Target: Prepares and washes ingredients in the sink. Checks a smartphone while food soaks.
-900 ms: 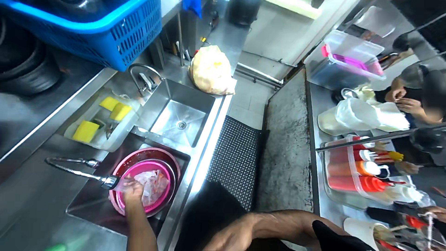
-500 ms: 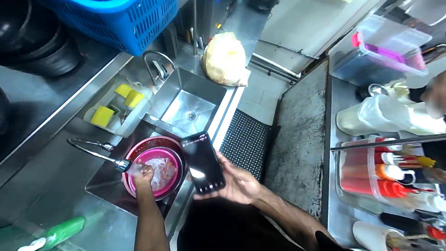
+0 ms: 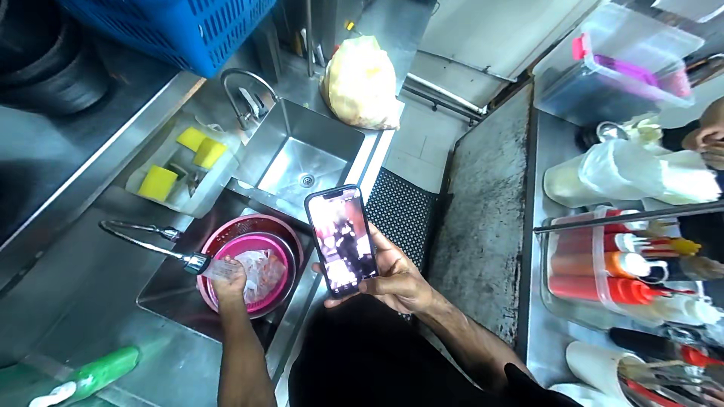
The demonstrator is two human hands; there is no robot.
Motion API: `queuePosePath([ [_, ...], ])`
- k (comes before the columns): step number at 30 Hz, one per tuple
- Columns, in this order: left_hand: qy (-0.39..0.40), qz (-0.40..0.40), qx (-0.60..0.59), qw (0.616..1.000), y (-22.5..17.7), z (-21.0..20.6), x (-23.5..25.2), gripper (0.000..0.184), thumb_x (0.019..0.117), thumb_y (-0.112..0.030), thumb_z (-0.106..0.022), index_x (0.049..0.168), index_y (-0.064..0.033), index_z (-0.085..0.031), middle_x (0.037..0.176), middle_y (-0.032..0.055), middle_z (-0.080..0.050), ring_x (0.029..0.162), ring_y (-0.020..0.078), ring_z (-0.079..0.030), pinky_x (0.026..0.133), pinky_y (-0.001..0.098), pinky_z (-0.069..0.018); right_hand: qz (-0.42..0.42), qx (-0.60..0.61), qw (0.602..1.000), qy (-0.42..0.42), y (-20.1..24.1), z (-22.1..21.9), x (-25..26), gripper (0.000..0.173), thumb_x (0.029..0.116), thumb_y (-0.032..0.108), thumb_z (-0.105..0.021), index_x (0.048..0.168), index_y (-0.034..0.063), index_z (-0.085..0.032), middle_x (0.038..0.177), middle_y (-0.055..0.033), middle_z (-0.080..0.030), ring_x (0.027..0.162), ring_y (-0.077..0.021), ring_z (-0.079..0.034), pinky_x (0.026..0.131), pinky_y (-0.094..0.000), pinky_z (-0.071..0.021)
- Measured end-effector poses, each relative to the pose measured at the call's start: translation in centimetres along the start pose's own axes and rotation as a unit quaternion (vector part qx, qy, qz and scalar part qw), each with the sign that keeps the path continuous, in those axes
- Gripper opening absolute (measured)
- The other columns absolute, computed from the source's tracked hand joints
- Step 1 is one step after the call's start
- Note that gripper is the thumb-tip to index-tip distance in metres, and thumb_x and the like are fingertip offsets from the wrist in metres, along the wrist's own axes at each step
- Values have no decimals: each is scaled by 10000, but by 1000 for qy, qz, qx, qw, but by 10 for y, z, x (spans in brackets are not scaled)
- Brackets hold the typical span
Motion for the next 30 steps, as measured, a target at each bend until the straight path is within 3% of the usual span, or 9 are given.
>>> queuePosePath([
  [4,-14,3,-3,1000,2,4,-4,456,1095,-496,-256,1126,-139,-538,950,25,-681,797,102,-692,681,233,-595,2,-1,1000,-6,-3,0,1,917,825,-202,-499,1609,106,-137,1488,-314,-435,1334,-564,-468,980,-790,-443],
  [8,-21,-16,12,1000,0,10,-6,369,1121,-380,-274,1197,-123,-528,1030,28,-687,900,103,-697,771,233,-595,-1,4,1000,4,-4,-3,1,974,793,-190,-538,1615,120,-116,1510,-314,-404,1350,-568,-446,997,-786,-432],
  [13,-26,-34,-18,999,2,18,-7,288,1130,-238,-301,1296,-93,-486,1178,36,-668,1044,91,-678,868,219,-576,-1,4,1000,3,-5,-5,4,887,791,-163,-541,1577,50,-188,1468,-313,-450,1322,-539,-489,994,-758,-454],
  [19,-62,-72,-6,995,4,22,-14,237,1128,-184,-324,1302,-112,-466,1179,17,-627,1049,65,-639,878,194,-547,7,3,1000,-5,-4,-7,4,838,806,-169,-539,1559,43,-238,1443,-294,-501,1307,-506,-527,1016,-738,-452],
  [22,-111,-139,36,983,-4,35,-15,229,1131,-217,-294,1238,-113,-469,1033,13,-561,865,76,-569,768,219,-515,8,5,1000,-5,-4,-7,3,843,805,-180,-525,1564,47,-237,1447,-295,-495,1310,-507,-524,1016,-733,-457],
  [24,-129,-176,37,975,-10,37,-14,196,1113,-208,-300,1028,-160,-470,780,-39,-488,588,44,-461,549,178,-450,9,6,1000,-3,-4,-8,3,849,804,-183,-518,1568,46,-229,1452,-300,-487,1310,-513,-520,1014,-738,-454],
  [30,-93,-142,-23,985,-9,24,-17,294,1121,-334,-260,948,-195,-454,702,-49,-464,517,39,-433,496,158,-423,9,2,1000,-6,-4,-11,2,862,804,-179,-531,1574,52,-221,1456,-298,-484,1312,-514,-517,1017,-740,-451],
])
Point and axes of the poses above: each hand's wrist, its own x-axis towards the middle knuckle, its own z-axis out of the back of the hand, y = z × x, the point moved 7 cm from there along x, towards the middle knuckle
